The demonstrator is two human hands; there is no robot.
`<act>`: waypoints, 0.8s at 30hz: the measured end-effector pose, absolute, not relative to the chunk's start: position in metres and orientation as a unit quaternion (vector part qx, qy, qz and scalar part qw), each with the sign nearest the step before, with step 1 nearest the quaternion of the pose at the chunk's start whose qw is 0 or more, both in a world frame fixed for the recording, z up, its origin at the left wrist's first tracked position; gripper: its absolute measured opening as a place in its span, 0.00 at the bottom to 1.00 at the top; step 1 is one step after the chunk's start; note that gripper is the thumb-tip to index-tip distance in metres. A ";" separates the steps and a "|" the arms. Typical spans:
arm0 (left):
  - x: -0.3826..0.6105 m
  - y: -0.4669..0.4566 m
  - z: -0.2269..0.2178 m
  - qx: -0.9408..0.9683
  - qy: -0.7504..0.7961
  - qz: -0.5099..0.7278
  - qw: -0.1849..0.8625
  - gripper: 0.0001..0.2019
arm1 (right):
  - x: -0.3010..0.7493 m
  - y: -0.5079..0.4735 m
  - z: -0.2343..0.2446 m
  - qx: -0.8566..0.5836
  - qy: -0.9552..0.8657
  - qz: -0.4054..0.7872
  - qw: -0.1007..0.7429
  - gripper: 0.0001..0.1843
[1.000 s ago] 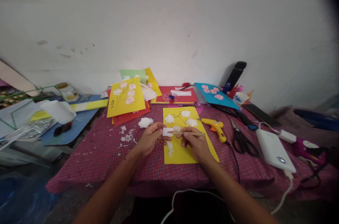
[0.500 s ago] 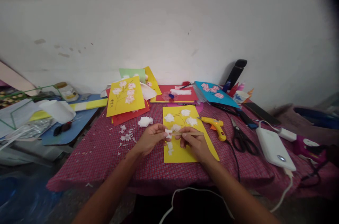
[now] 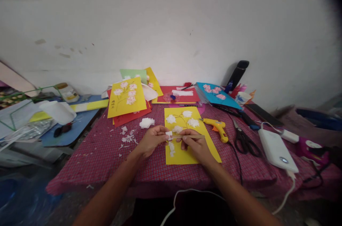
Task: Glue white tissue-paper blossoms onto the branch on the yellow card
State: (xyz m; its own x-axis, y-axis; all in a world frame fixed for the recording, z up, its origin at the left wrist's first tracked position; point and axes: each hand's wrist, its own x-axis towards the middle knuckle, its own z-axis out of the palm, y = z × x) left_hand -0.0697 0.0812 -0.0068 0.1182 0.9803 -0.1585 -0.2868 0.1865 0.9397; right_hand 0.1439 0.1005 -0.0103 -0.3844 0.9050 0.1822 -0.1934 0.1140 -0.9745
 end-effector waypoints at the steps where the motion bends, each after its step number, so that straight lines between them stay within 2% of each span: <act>1: -0.070 0.081 -0.007 0.394 0.437 0.501 0.634 0.19 | 0.144 0.100 -0.010 -0.305 -0.586 0.591 0.463 0.09; 24: -0.067 0.081 -0.003 0.382 0.451 0.514 0.622 0.20 | 0.140 0.097 -0.010 -0.310 -0.606 0.546 0.489 0.09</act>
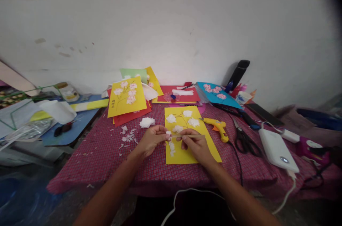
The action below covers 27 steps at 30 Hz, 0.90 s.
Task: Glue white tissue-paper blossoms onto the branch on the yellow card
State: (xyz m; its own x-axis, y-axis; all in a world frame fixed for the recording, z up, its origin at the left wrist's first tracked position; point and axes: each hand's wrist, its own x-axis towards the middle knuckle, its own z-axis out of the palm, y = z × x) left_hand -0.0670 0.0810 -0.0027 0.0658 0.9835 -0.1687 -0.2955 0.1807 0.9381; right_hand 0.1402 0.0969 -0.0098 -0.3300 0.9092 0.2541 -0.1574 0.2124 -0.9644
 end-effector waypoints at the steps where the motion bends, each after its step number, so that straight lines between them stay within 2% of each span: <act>1: -0.067 0.081 -0.003 0.382 0.451 0.512 0.623 0.20 | 0.140 0.097 -0.010 -0.310 -0.610 0.542 0.488 0.09; 13: -0.069 0.081 -0.006 0.399 0.452 0.502 0.621 0.20 | 0.139 0.099 -0.015 -0.319 -0.606 0.548 0.480 0.14; 23: -0.065 0.080 -0.004 0.430 0.463 0.491 0.600 0.18 | 0.140 0.099 -0.008 -0.356 -0.652 0.482 0.465 0.20; 27: -0.065 0.079 -0.002 0.445 0.463 0.480 0.598 0.17 | 0.139 0.100 -0.007 -0.357 -0.645 0.491 0.464 0.21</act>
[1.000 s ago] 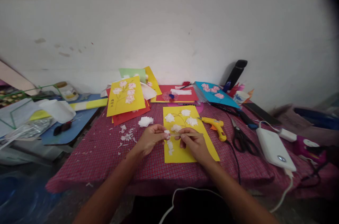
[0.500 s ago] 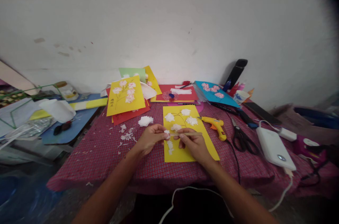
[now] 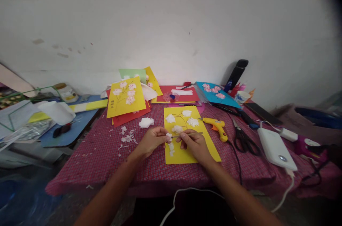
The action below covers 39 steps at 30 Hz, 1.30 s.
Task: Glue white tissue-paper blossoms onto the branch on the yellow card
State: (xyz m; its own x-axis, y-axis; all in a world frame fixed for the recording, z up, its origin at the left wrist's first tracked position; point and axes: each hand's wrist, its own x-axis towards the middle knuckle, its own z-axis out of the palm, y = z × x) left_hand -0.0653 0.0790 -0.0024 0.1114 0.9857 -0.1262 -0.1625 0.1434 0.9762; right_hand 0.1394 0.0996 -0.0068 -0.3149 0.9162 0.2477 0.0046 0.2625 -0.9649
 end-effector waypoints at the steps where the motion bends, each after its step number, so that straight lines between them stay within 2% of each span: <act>1: -0.065 0.079 -0.002 0.447 0.463 0.478 0.598 0.17 | 0.139 0.100 -0.007 -0.355 -0.641 0.498 0.464 0.21; 11: -0.065 0.079 -0.003 0.442 0.462 0.478 0.602 0.17 | 0.139 0.101 -0.015 -0.328 -0.587 0.569 0.474 0.14; 17: -0.065 0.081 -0.006 0.447 0.464 0.478 0.597 0.17 | 0.137 0.100 -0.014 -0.342 -0.590 0.560 0.471 0.15; 25: -0.064 0.081 -0.009 0.468 0.468 0.477 0.578 0.14 | 0.136 0.101 -0.009 -0.362 -0.647 0.480 0.468 0.21; 39: -0.069 0.080 -0.010 0.430 0.433 0.460 0.645 0.18 | 0.140 0.097 -0.014 -0.300 -0.610 0.560 0.474 0.14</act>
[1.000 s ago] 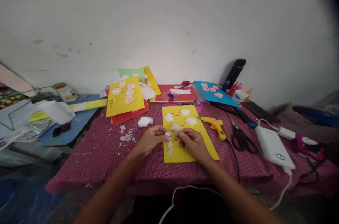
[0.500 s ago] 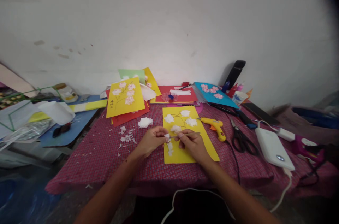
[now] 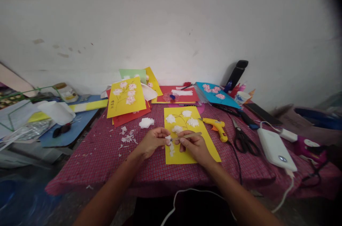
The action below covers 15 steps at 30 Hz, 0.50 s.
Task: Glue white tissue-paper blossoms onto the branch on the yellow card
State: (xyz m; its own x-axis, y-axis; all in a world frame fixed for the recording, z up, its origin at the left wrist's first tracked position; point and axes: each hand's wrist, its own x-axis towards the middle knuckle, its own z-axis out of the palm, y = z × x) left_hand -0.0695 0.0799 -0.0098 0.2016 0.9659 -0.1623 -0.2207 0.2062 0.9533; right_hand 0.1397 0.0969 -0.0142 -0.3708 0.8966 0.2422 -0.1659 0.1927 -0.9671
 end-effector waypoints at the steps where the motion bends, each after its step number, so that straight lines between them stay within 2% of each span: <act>1: -0.070 0.080 -0.011 0.431 0.435 0.456 0.646 0.17 | 0.139 0.097 -0.014 -0.303 -0.603 0.563 0.476 0.14; 5: -0.069 0.079 -0.012 0.454 0.436 0.452 0.632 0.16 | 0.137 0.098 -0.015 -0.323 -0.584 0.568 0.482 0.14; 10: -0.066 0.078 -0.009 0.479 0.438 0.448 0.615 0.16 | 0.136 0.099 -0.016 -0.352 -0.598 0.516 0.502 0.16; 15: -0.065 0.078 -0.006 0.480 0.439 0.446 0.615 0.16 | 0.141 0.096 -0.015 -0.317 -0.611 0.520 0.506 0.12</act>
